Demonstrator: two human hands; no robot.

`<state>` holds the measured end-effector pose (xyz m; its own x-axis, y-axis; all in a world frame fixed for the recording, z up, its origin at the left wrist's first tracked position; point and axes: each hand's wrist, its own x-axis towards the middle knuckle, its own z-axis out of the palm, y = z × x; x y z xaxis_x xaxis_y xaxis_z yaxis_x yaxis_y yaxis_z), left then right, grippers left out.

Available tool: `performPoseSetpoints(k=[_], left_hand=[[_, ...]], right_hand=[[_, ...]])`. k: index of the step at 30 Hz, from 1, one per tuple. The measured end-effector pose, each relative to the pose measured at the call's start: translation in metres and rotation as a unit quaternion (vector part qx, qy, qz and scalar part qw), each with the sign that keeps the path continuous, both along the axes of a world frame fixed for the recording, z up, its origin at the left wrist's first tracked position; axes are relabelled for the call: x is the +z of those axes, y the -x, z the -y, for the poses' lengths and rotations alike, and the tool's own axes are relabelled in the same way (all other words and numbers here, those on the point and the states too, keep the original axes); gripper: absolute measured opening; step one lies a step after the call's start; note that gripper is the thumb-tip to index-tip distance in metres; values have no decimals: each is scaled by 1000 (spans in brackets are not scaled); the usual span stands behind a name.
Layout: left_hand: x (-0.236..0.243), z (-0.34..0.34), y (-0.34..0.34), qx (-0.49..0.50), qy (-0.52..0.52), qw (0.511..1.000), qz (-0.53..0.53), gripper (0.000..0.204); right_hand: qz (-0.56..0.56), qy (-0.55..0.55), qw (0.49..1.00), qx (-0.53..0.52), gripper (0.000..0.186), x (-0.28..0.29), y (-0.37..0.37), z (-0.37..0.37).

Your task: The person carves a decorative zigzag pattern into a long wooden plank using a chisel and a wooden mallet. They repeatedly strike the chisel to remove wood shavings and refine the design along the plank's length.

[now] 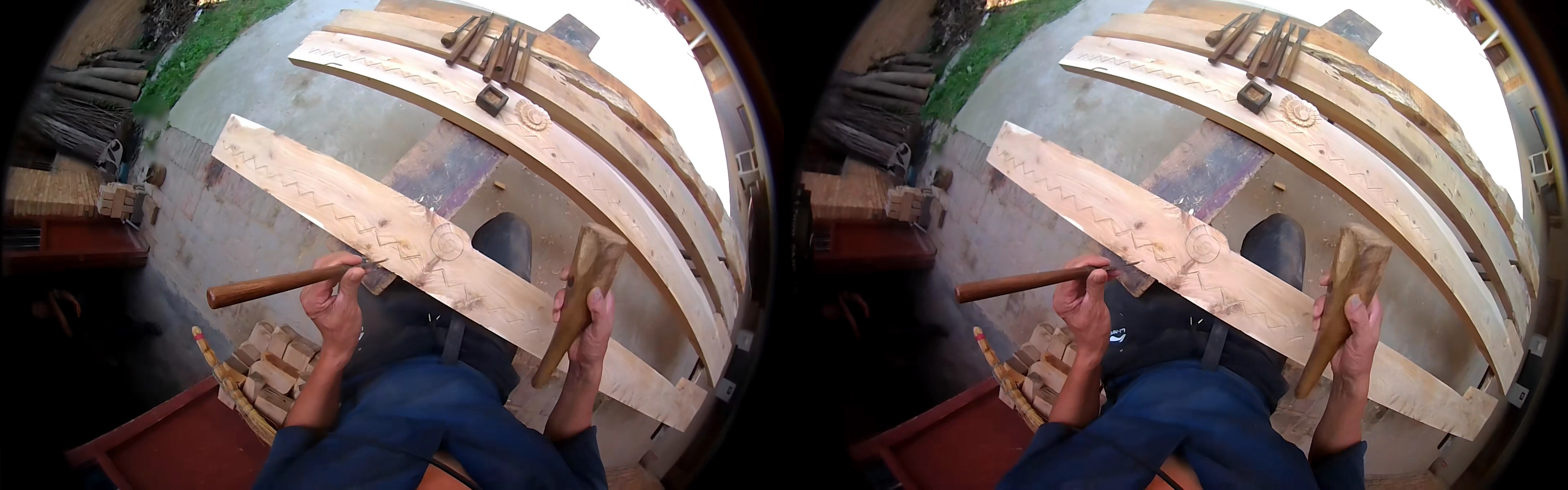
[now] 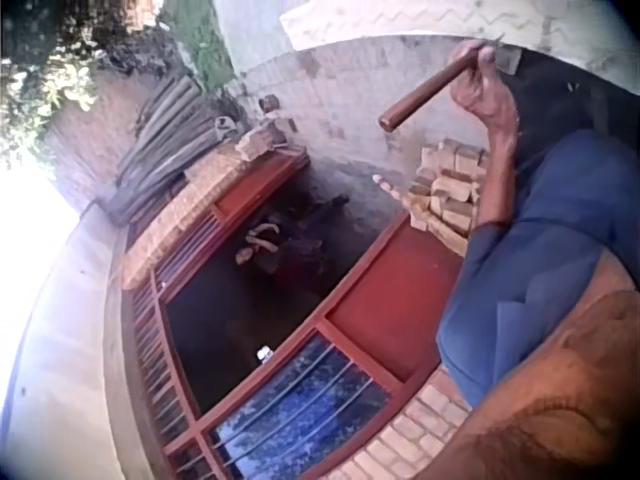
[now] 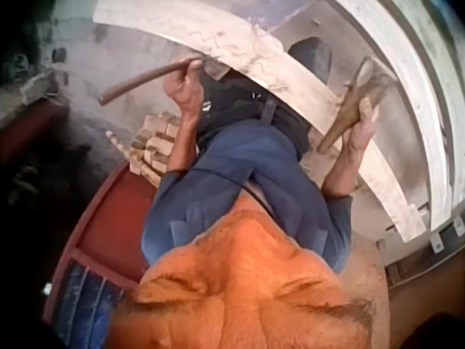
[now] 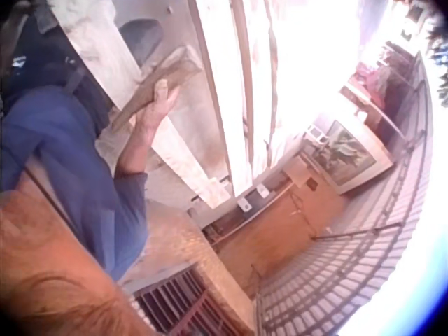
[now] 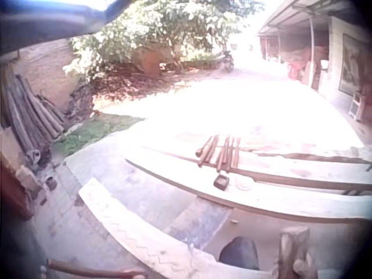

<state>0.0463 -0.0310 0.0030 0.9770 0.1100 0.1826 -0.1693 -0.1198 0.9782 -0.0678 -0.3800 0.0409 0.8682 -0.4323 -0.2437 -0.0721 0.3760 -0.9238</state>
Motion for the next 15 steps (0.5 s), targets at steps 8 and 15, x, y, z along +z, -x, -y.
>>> performPoseSetpoints(k=[8,15], left_hand=[[-7,44,-5,-19,36,998,-44,13],[-15,65,-17,-69,3,997,-28,16]], right_hand=[[19,-208,976,69,66,-52,-16,-35],[-48,6,982,182,48,-47,-8,-49]])
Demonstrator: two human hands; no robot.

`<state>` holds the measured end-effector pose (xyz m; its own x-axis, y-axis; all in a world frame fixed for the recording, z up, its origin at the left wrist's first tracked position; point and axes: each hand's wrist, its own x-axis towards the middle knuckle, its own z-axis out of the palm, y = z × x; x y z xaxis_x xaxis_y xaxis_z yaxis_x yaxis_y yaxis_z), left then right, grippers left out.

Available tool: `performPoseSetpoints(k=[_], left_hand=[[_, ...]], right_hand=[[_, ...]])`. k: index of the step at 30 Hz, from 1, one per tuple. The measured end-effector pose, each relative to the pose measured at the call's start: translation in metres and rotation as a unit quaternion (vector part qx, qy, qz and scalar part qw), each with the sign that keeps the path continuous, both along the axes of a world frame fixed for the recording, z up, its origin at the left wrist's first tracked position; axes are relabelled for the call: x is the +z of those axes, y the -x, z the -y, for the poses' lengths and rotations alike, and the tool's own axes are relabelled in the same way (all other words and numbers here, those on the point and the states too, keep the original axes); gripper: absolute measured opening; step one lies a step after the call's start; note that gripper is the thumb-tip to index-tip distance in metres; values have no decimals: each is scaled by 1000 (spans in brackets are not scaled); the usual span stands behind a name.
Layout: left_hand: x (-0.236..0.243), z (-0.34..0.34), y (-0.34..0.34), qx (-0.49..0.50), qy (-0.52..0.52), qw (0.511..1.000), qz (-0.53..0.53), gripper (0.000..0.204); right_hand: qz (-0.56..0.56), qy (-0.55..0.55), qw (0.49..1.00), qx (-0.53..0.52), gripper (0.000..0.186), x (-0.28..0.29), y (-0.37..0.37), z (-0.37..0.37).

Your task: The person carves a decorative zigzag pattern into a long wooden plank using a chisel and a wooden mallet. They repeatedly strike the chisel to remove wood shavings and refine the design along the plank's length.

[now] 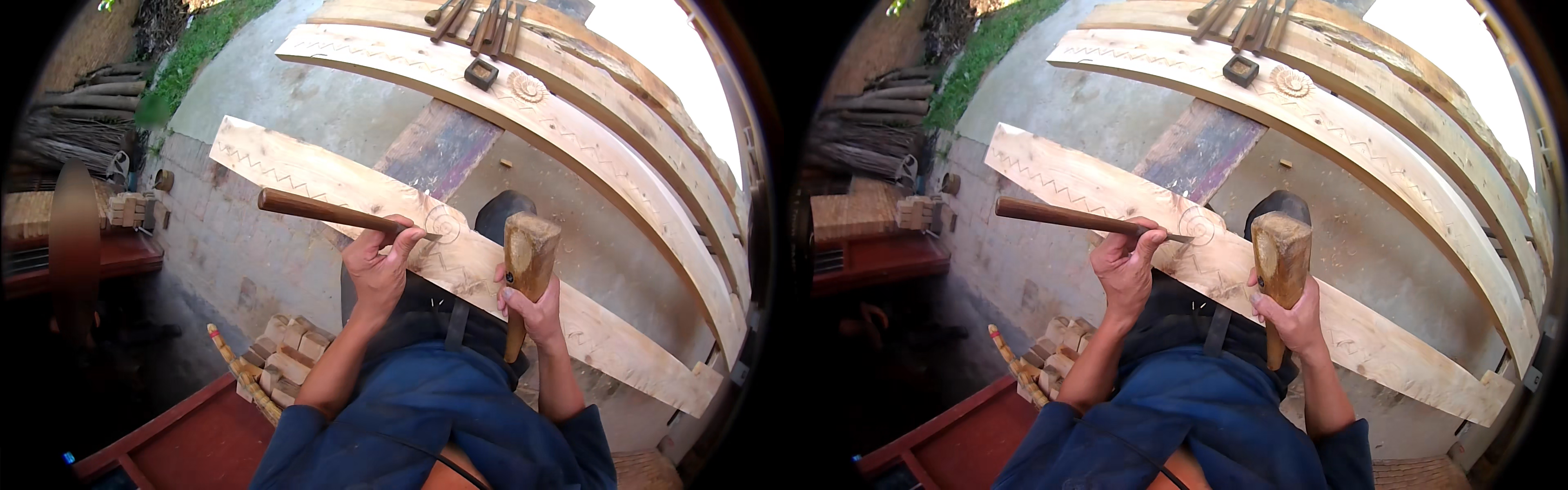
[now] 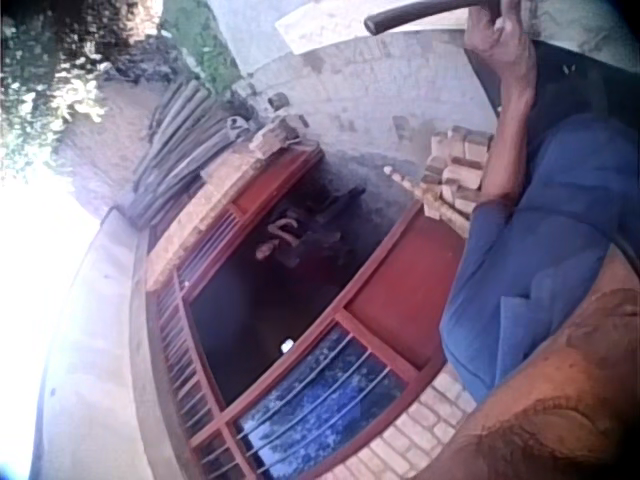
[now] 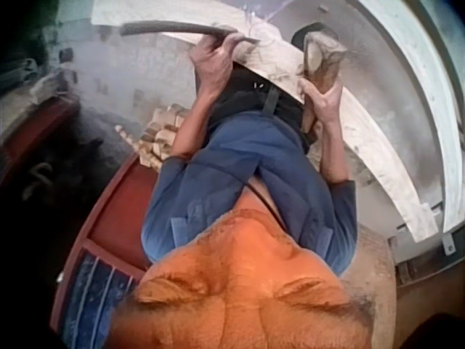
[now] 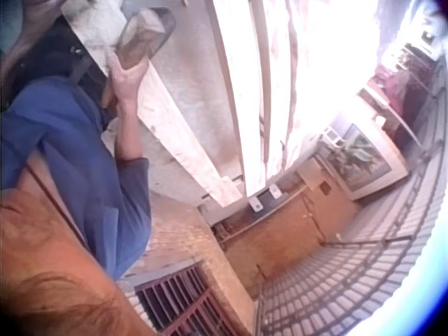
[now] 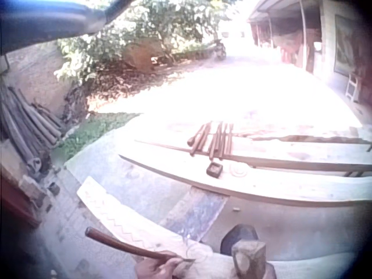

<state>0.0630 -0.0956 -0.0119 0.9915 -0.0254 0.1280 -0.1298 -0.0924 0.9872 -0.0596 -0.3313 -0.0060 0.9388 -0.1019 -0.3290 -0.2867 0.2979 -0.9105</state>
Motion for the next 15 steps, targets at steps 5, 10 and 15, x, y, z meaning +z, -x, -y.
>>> performPoseSetpoints(k=[5,10,15], left_hand=[[-1,4,-4,-5,-62,998,8,16],[4,6,-3,-16,-88,996,17,16],[3,6,-4,-42,-94,994,35,15]], right_hand=[[-11,55,998,23,39,2,-3,0],[-11,53,998,14,37,4,-4,0],[-25,28,999,-26,33,8,-7,-7]])
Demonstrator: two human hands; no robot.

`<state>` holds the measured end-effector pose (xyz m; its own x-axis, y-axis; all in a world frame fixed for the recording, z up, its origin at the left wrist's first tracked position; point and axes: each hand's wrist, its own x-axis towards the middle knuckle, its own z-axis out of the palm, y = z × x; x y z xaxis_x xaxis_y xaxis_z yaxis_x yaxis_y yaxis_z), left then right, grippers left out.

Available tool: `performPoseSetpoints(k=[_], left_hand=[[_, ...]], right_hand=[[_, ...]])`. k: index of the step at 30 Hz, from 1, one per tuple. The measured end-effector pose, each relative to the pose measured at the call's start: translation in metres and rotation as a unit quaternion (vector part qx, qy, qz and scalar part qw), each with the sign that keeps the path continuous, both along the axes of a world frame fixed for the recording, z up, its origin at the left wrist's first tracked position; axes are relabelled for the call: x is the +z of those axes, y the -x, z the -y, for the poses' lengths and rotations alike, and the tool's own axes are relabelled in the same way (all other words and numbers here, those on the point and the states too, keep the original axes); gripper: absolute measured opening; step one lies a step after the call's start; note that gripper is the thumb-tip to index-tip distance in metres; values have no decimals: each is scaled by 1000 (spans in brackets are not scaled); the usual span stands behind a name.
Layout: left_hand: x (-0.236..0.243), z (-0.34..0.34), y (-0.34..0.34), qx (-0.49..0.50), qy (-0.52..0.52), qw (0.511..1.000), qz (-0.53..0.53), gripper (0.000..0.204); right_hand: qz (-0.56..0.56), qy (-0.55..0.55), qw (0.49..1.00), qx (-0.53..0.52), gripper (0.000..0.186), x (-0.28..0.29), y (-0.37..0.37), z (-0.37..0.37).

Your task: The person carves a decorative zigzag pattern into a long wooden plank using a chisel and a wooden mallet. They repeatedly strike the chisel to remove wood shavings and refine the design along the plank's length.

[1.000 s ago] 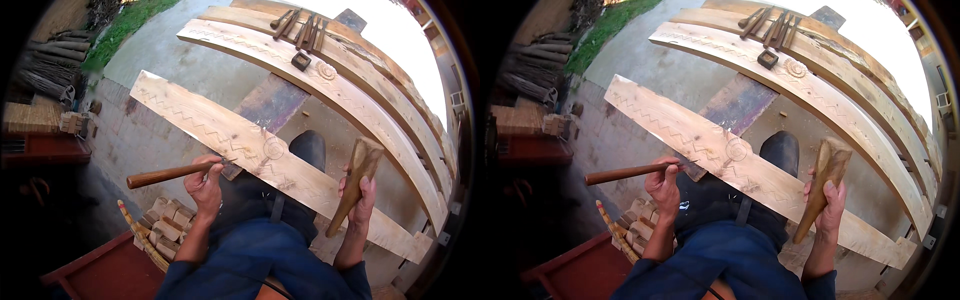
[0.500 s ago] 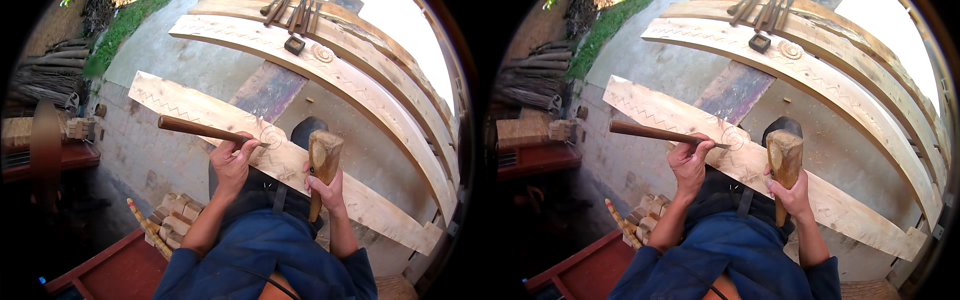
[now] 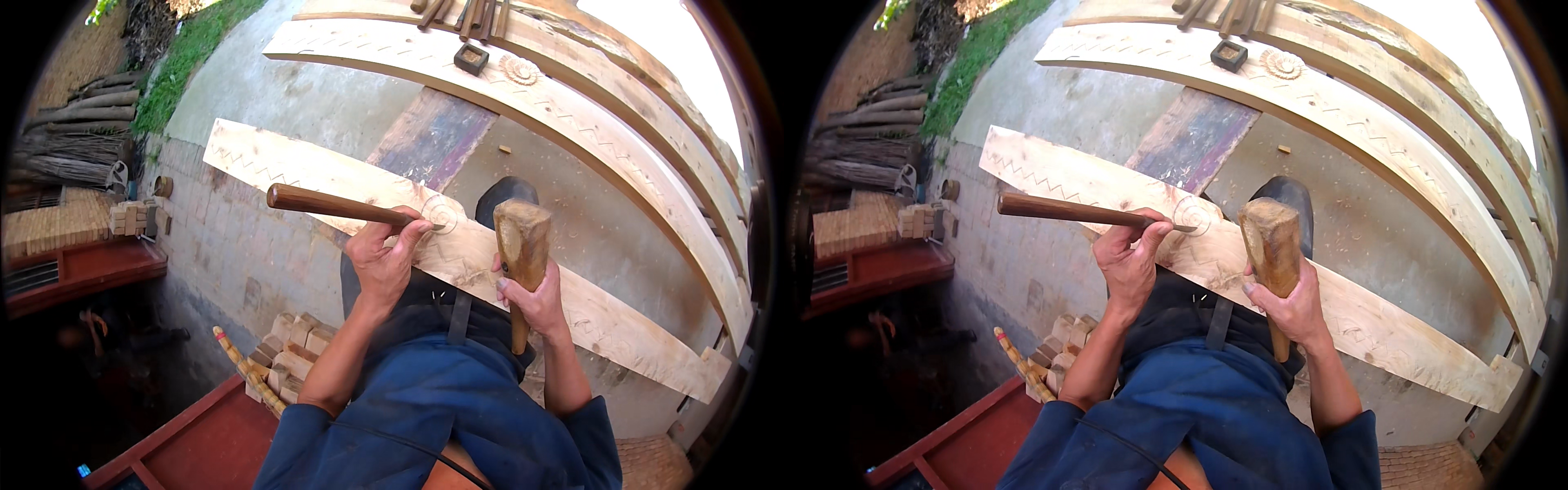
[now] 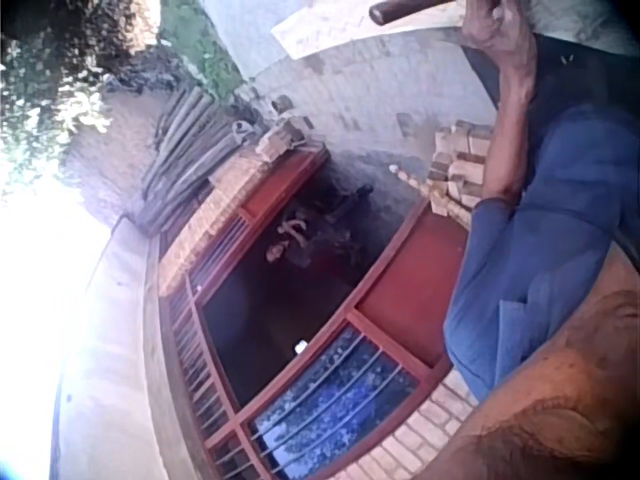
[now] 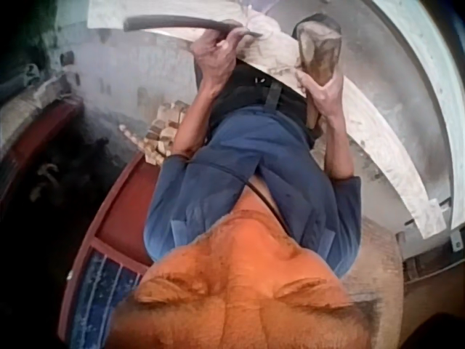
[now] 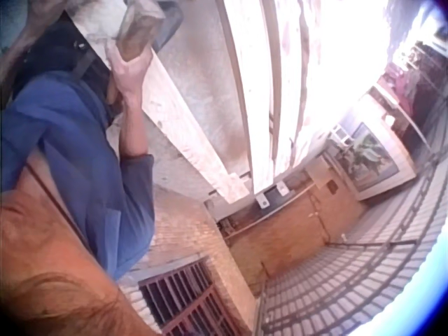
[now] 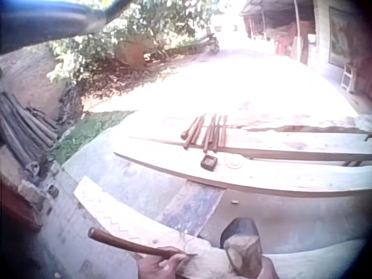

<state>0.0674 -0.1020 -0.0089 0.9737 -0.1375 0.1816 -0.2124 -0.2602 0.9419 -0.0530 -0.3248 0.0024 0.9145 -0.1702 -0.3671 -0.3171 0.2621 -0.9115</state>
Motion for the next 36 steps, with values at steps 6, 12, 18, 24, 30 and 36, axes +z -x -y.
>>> performPoseSetpoints(k=[6,12,18,24,30,36], left_hand=[[1,2,0,-21,7,1000,-8,15],[10,6,-2,-33,-20,999,9,15],[16,11,-4,-71,-62,995,29,15],[17,19,-5,-76,-90,992,50,21],[15,17,-4,-54,-80,991,95,22],[22,9,0,-84,-82,977,176,21]], right_hand=[[-1,36,999,22,34,-8,2,4],[14,43,998,44,34,-9,4,6],[13,56,997,45,31,-10,5,4],[-34,32,998,32,37,0,0,8],[75,310,947,23,63,79,-34,20],[370,484,793,-23,80,174,-45,18]])
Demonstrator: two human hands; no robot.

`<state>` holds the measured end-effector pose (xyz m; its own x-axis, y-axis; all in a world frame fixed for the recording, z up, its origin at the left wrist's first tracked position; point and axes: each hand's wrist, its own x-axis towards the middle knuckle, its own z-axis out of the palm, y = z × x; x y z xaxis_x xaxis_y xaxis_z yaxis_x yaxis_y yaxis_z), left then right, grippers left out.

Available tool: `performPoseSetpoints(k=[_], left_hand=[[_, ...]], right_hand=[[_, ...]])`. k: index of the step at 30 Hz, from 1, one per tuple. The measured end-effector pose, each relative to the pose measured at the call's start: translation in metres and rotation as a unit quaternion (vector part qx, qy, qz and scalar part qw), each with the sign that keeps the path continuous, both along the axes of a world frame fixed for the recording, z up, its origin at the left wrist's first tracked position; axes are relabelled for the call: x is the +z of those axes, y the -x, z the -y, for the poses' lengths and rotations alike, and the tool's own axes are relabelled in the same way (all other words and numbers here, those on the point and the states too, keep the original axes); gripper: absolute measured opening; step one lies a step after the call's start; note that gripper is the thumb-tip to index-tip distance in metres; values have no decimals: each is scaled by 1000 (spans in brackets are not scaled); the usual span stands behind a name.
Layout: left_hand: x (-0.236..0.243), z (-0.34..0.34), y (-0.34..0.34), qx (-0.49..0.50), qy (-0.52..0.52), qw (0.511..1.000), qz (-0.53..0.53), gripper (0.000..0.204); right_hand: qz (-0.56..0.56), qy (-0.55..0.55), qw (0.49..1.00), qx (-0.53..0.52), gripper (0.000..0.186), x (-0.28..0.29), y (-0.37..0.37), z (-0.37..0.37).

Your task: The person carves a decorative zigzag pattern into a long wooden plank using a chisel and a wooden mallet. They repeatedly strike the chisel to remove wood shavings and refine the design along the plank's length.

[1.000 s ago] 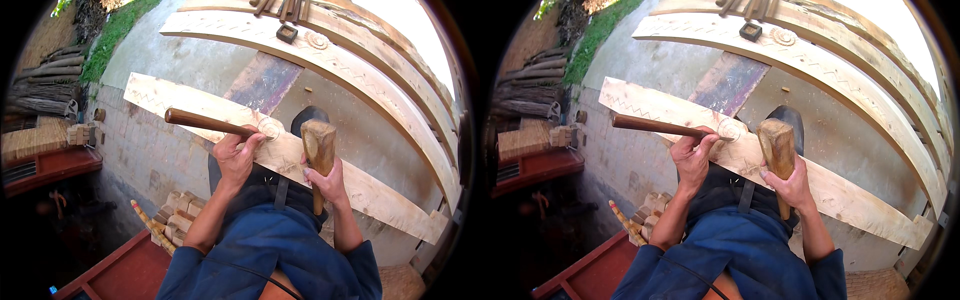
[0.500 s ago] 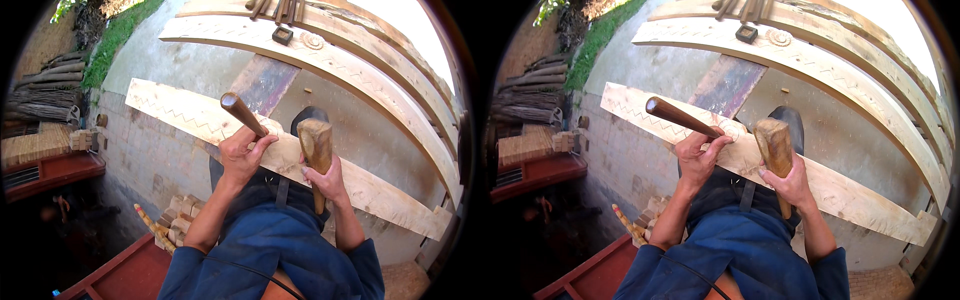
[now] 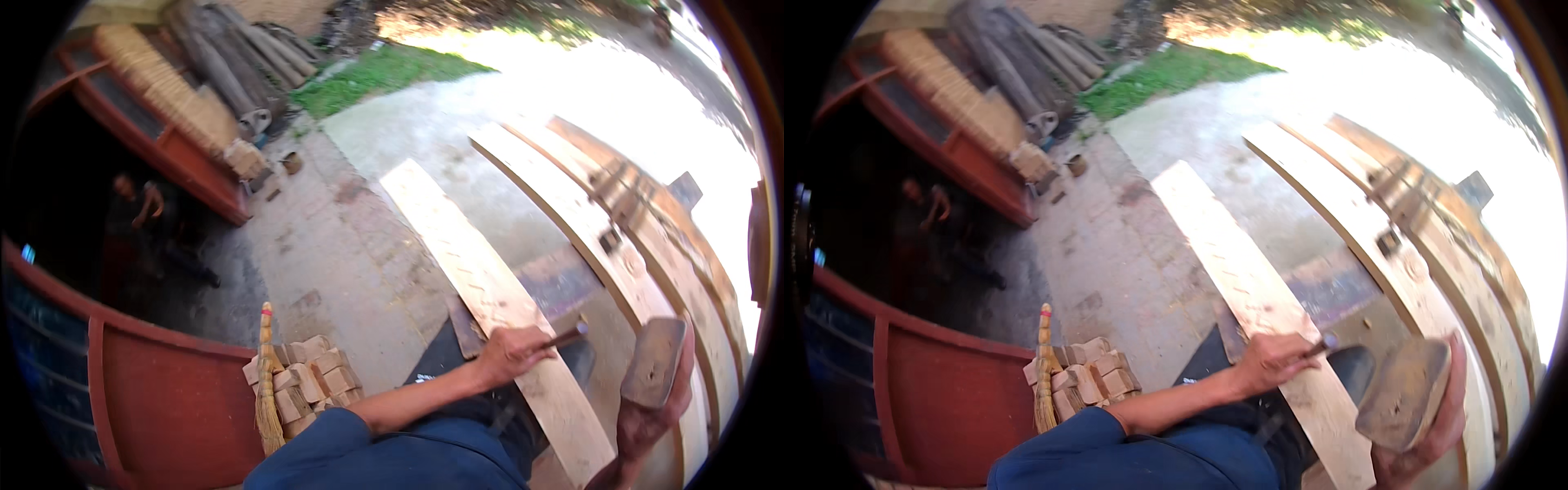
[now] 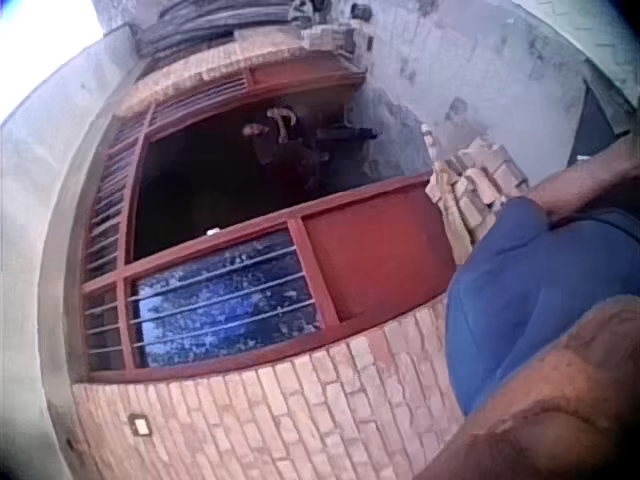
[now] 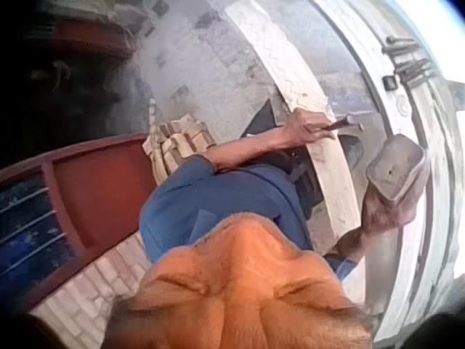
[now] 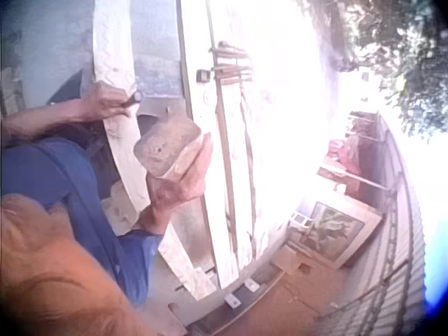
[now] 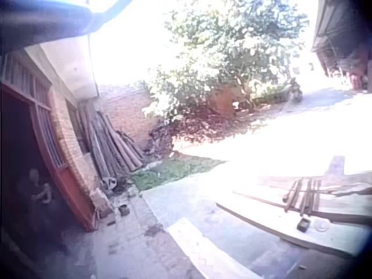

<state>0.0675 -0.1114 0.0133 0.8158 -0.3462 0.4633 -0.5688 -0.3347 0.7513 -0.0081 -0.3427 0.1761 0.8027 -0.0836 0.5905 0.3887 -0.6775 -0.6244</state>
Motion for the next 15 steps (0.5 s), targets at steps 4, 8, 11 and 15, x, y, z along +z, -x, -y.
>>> performPoseSetpoints(k=[4,8,11,15], left_hand=[[-15,-1,10,12,47,998,28,29],[-44,6,14,33,60,996,57,31],[-50,13,9,-2,83,996,42,31],[-11,11,12,-3,92,996,-2,34]], right_hand=[[91,173,979,50,57,50,-25,-29],[-6,416,907,68,78,57,-26,-36],[-1,419,907,54,90,49,-25,-27],[-10,400,914,58,85,45,-23,-27]])
